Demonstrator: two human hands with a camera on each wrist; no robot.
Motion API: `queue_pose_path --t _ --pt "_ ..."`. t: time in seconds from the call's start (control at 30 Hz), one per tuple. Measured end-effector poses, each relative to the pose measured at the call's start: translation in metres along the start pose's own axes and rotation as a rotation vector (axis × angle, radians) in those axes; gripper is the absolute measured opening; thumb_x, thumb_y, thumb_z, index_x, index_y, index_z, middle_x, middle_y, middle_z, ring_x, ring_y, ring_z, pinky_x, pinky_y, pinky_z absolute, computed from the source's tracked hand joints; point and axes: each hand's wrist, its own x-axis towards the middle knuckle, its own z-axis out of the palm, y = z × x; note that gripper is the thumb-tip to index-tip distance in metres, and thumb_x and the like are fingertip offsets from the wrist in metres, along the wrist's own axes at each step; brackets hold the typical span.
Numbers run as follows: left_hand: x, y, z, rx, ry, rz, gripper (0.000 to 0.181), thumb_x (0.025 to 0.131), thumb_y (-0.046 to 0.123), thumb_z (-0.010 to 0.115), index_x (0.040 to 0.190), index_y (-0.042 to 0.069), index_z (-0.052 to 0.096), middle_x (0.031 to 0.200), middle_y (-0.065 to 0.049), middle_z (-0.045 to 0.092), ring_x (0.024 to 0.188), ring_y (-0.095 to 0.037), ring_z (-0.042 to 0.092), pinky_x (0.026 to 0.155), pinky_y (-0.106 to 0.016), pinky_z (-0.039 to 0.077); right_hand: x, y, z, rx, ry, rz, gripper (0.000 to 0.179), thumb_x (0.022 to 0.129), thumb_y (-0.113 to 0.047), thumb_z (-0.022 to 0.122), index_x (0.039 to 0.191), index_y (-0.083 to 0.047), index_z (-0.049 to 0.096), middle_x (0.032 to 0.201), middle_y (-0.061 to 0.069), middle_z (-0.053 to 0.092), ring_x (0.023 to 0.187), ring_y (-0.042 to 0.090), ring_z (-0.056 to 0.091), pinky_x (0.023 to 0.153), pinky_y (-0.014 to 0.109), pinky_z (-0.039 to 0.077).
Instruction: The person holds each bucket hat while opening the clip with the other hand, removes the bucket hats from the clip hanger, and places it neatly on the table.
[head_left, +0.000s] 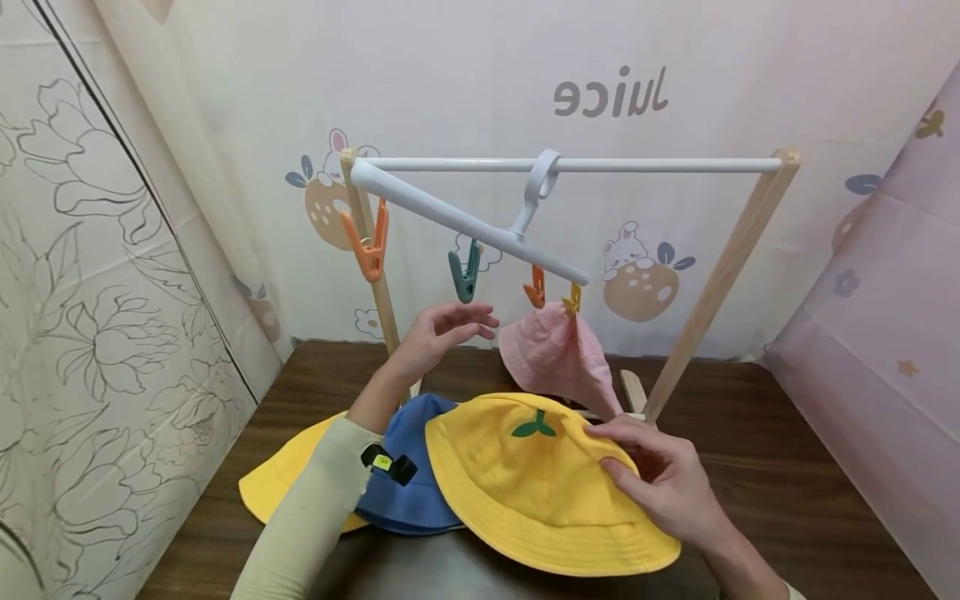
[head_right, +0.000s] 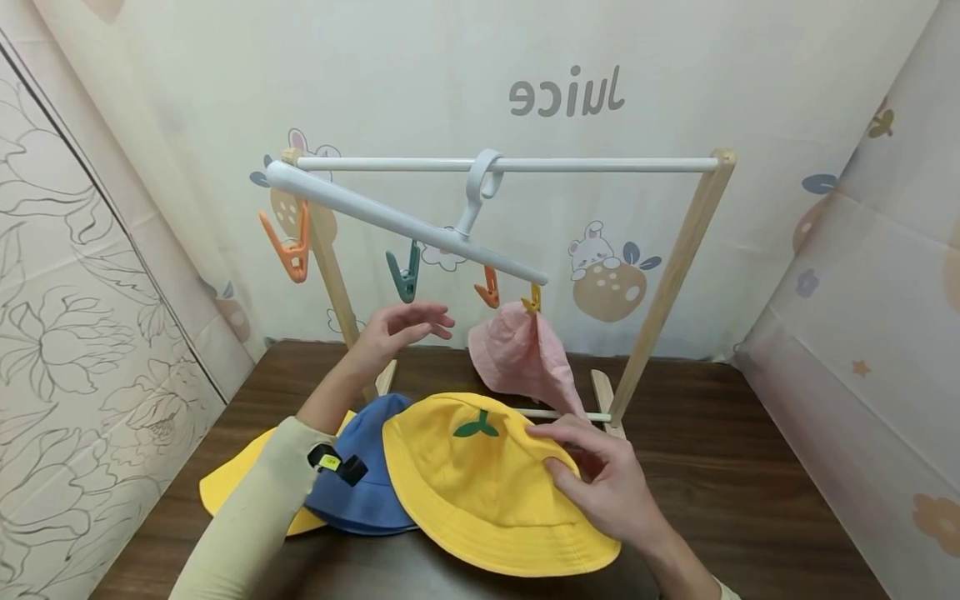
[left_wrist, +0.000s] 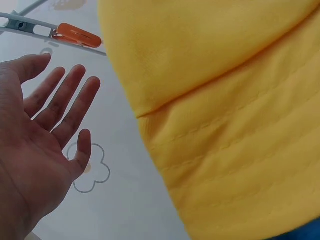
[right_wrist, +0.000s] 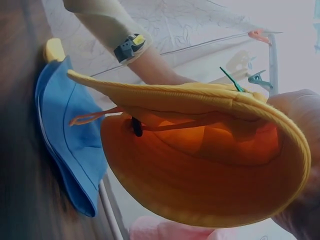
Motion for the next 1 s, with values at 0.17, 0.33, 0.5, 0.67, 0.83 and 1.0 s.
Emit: queue_pose_path --t 0.17,0.33,0.5,0.67,0.83,1.0 --pt "-0.001 -0.003 -0.001 -0.016 0.005 -0.001 0.046 0.115 0.015 0.061 0.152 -0.01 0.059 0.146 -0.036 0.068 0.129 -0.038 0.077 0.117 -0.028 0.059 -0.001 0.004 -0.003 0.013 -0.013 -0.002 0.046 0.093 0.03 0.066 0.133 0.01 0.074 0.135 -0.009 0.08 0.116 0.001 0.074 0.088 0.016 0.062" --pt "-0.002 -0.005 -0.001 -0.019 0.007 -0.005 0.045 0.115 0.016 0.061 0.153 -0.008 0.059 0.147 -0.036 0.069 0.129 -0.033 0.078 0.119 -0.03 0.058 -0.004 0.013 -0.007 -0.012 -0.029 0.049 0.044 0.096 0.025 0.067 0.135 0.005 0.075 0.137 -0.014 0.08 0.113 -0.002 0.074 0.08 0.017 0.061" --pt "-0.002 -0.004 -0.001 -0.015 0.007 0.001 0.045 0.115 0.014 0.059 0.153 -0.009 0.058 0.145 -0.036 0.07 0.128 -0.036 0.078 0.12 -0.033 0.058 -0.004 0.024 -0.012 -0.079 -0.052 0.126 0.039 0.1 0.018 0.069 0.136 0.004 0.076 0.137 -0.022 0.078 0.101 -0.005 0.072 0.075 0.018 0.06" --pt "-0.003 -0.005 0.001 -0.008 0.001 -0.001 0.042 0.114 0.008 0.058 0.152 -0.009 0.059 0.143 -0.035 0.071 0.123 -0.022 0.08 0.121 -0.038 0.058 -0.004 0.036 -0.016 -0.097 -0.089 0.194 0.035 0.103 0.013 0.069 0.137 0.004 0.074 0.137 -0.027 0.076 0.105 -0.007 0.072 0.079 0.018 0.062" --pt "-0.003 -0.006 0.001 -0.001 -0.004 -0.01 0.043 0.114 0.01 0.06 0.153 -0.008 0.06 0.144 -0.035 0.07 0.129 -0.036 0.077 0.12 -0.035 0.058 -0.005 0.045 -0.018 -0.094 -0.114 0.221 0.034 0.105 0.01 0.069 0.137 0.004 0.074 0.136 -0.028 0.075 0.117 -0.008 0.072 0.086 0.017 0.062" --pt "-0.003 -0.004 0.0 0.004 -0.002 -0.017 0.044 0.113 0.011 0.059 0.153 -0.008 0.059 0.145 -0.035 0.07 0.134 -0.049 0.073 0.122 -0.037 0.057 -0.004 0.052 -0.022 -0.122 -0.118 0.257 0.033 0.106 0.005 0.07 0.138 0.002 0.075 0.135 -0.031 0.074 0.109 -0.007 0.072 0.081 0.019 0.061"
